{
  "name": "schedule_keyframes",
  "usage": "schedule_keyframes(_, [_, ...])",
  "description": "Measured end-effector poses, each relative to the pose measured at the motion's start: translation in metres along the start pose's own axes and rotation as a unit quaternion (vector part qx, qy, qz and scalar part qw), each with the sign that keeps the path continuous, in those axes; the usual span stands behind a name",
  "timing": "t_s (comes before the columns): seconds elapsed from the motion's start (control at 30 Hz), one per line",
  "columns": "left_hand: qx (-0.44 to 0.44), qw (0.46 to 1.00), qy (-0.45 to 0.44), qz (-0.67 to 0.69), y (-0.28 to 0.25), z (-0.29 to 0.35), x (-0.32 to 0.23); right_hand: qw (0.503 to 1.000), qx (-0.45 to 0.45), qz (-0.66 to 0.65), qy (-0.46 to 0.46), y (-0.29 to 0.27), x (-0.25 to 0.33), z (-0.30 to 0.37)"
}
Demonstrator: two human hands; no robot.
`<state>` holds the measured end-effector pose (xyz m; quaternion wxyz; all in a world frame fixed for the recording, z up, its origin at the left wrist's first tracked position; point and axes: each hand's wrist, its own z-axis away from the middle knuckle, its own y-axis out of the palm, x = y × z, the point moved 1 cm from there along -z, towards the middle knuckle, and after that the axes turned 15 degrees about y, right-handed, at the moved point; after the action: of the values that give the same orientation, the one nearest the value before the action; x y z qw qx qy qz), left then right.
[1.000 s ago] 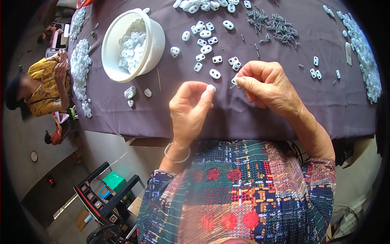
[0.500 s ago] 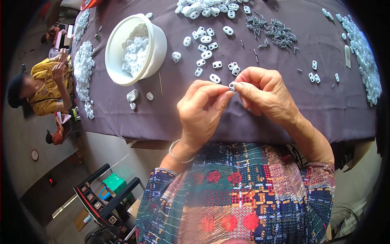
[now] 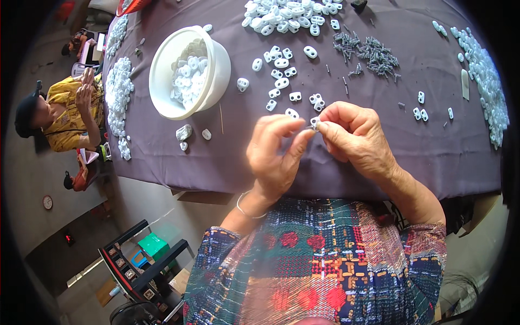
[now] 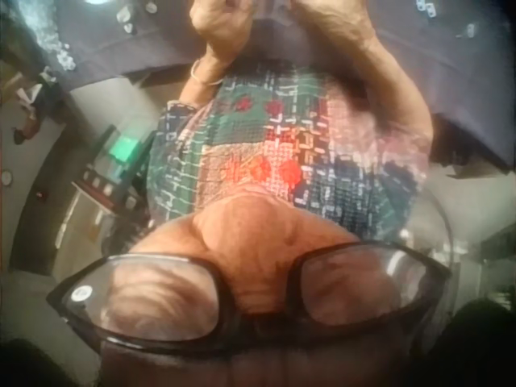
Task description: The person assembles plastic cord locks by taking small springs, inserting them into plastic components, and pressing the plastic pieces together by hand.
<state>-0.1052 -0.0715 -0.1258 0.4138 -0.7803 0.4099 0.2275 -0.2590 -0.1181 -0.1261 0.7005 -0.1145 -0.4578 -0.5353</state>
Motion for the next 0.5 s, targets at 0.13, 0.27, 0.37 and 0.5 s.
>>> schedule_keyframes(0.13, [0.092, 0.994, -0.001, -0.063, -0.014, -0.007, 0.004, 0.999, -0.001, -0.006, 0.039, -0.003, 0.006, 0.001])
schedule_keyframes(0.27, [0.098, 0.995, 0.019, -0.011, -0.017, -0.008, 0.006, 1.000, 0.012, 0.024, 0.008, 0.000, 0.004, 0.000])
schedule_keyframes(0.37, [0.099, 0.995, 0.023, -0.011, -0.014, -0.007, 0.006, 0.999, 0.013, 0.036, 0.000, -0.001, 0.002, -0.001])
schedule_keyframes(0.5, [0.112, 0.992, 0.044, -0.027, -0.014, -0.004, 0.006, 0.999, 0.007, 0.026, 0.033, -0.002, 0.005, 0.002])
